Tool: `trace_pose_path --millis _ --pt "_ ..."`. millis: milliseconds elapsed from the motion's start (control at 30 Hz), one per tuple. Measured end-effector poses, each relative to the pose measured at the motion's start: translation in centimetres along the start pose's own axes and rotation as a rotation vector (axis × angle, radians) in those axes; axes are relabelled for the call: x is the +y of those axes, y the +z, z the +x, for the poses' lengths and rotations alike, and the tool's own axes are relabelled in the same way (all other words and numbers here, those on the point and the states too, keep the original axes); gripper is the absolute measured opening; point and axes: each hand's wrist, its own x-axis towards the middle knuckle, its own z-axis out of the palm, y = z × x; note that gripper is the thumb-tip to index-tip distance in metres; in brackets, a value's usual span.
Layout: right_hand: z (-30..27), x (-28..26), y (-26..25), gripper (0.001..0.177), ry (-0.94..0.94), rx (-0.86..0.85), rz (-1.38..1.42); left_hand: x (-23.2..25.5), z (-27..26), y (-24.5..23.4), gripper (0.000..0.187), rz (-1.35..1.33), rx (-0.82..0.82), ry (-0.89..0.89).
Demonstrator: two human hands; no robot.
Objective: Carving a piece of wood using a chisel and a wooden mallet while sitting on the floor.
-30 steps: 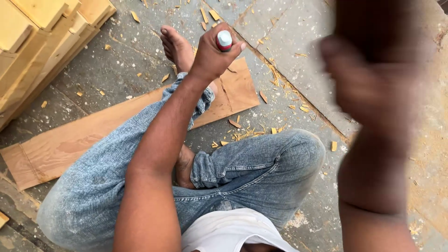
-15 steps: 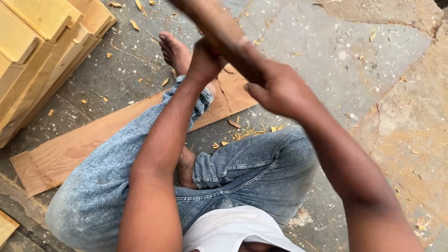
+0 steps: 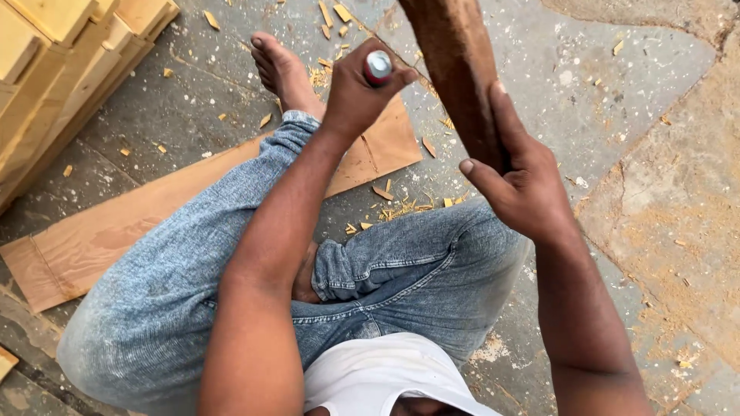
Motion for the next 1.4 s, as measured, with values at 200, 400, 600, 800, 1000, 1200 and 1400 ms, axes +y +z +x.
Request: trace_pose_path --millis 200,400,600,800,1000,1200,1400 --pt "-1.4 1.4 0.0 0.09 -0.07 0.022 0.076 0.3 -1.6 0.4 0.038 0.108 -0.077 0.012" --pt "-2.1 1.5 -0.2 0.09 -0.062 0.042 0.069 -0.6 -0.8 0.3 0.035 0.124 -0.126 0.018" --pt "-2.3 1.3 -0.2 0.089 -0.057 0.05 0.102 -0.9 0.2 -0.8 0.035 0.068 -0.105 0.027" --pt "-2.0 0.8 -0.5 0.091 -0.077 0.041 0.091 -0.5 -0.2 -0.6 0.035 0.112 -0.108 0.043" --pt "-1.6 0.1 -1.2 0.09 -0.171 0.042 0.118 0.0 -0.8 -0.2 0.036 0.171 -0.138 0.04" --pt "-1.5 -1.0 -2.0 0.087 -0.227 0.054 0.113 -0.4 -0.5 -0.4 0.035 0.171 -0.122 0.064" --pt "-1.3 -5.8 -4.3 0.091 -0.333 0.079 0.035 0.0 -0.5 -0.5 0.034 0.179 -0.111 0.077"
